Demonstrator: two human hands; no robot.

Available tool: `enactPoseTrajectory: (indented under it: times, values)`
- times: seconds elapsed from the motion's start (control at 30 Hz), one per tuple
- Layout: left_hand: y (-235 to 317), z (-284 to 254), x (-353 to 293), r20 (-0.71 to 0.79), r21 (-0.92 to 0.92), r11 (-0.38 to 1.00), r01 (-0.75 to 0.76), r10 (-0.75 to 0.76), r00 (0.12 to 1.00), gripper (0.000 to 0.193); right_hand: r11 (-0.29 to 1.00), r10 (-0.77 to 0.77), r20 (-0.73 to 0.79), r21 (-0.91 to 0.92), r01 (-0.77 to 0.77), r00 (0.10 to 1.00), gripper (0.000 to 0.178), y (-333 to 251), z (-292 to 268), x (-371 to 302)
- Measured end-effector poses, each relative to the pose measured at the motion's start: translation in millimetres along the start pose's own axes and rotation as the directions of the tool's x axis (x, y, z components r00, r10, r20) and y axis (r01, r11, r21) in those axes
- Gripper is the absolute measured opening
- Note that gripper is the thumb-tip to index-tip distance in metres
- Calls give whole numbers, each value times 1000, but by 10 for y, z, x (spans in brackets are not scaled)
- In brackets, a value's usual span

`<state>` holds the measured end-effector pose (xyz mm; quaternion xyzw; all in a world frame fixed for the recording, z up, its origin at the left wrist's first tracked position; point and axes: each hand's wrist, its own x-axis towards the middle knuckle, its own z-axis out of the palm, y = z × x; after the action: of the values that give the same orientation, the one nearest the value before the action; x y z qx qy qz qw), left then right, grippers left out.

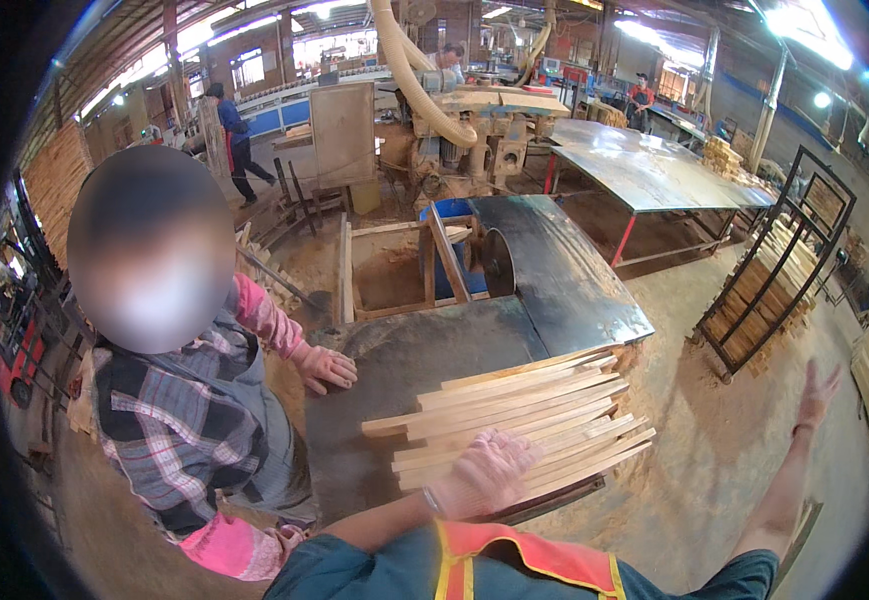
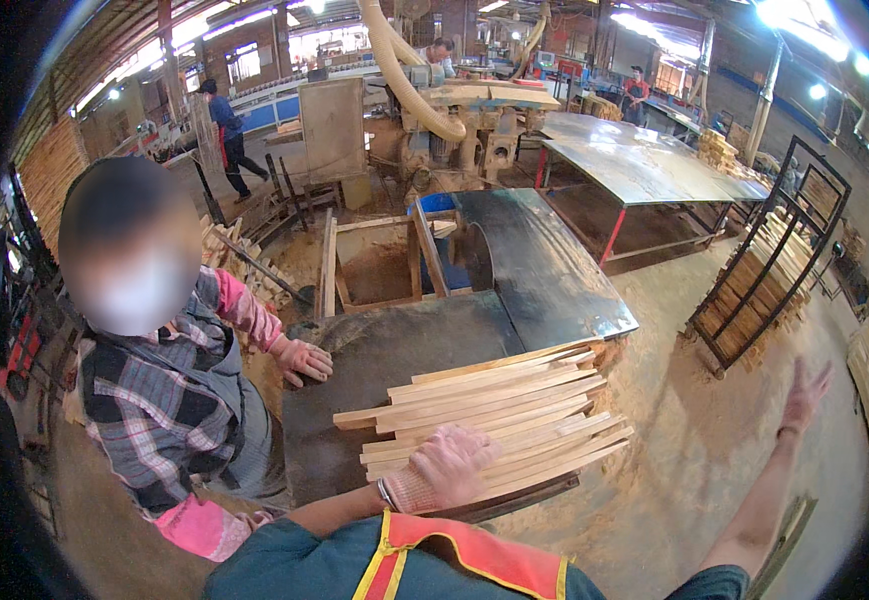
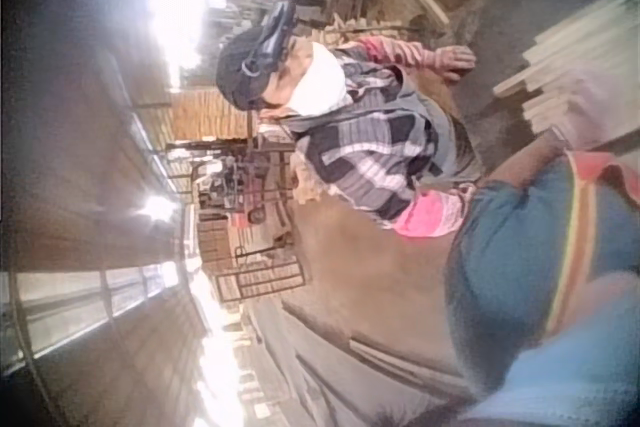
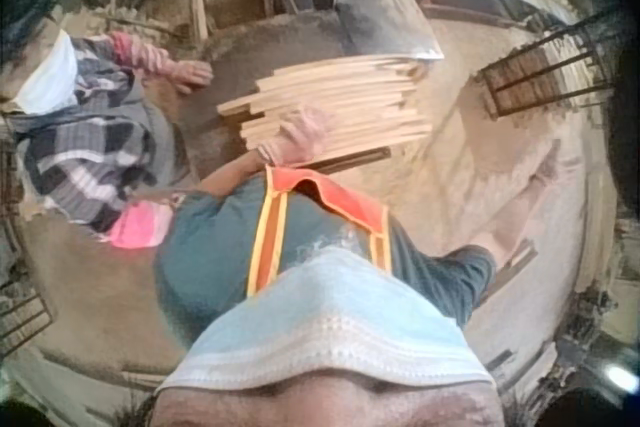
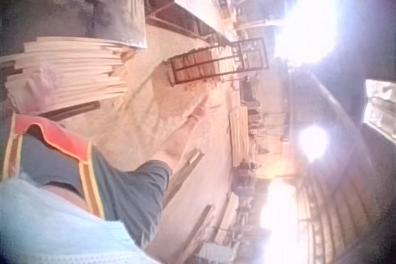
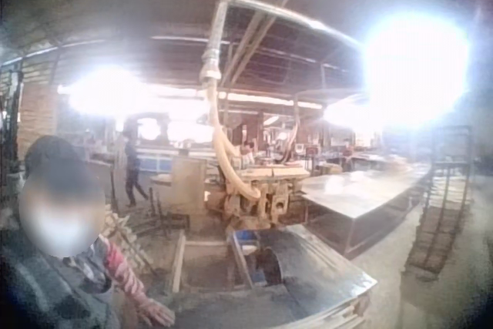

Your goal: The person stacks thin wooden planks on a metal workbench in a workshop. They pick up planks from a pile, align them, and place them into a neat stack, occasionally adjusting the pile with both hands.

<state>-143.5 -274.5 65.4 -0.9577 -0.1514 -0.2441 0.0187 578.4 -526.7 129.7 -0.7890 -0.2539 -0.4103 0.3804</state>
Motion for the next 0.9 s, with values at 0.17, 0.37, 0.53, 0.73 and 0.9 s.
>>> enactPoseTrajectory:
  times: [0.17,0.37,0.53,0.73,0.9]
  values:
    - [-137,129,-474,167,-116,987,107,-87,982,48,1000,-12,283,12,9,959,75,-782,-325,-685]
    - [-329,-112,-1118,310,-33,897,442,-411,857,60,635,566,820,-369,-678,83,66,61,-385,-3641]
    - [-343,-310,-1450,256,-21,824,566,-543,800,55,553,590,807,-398,-732,7,66,-198,-504,-3871]
    - [-404,-176,-1074,296,-65,905,420,-385,874,50,636,435,807,39,-771,400,67,-510,-259,-2528]
    - [-321,89,-665,92,-161,966,202,-189,978,46,690,53,366,660,-299,929,69,-2926,-531,-1062]
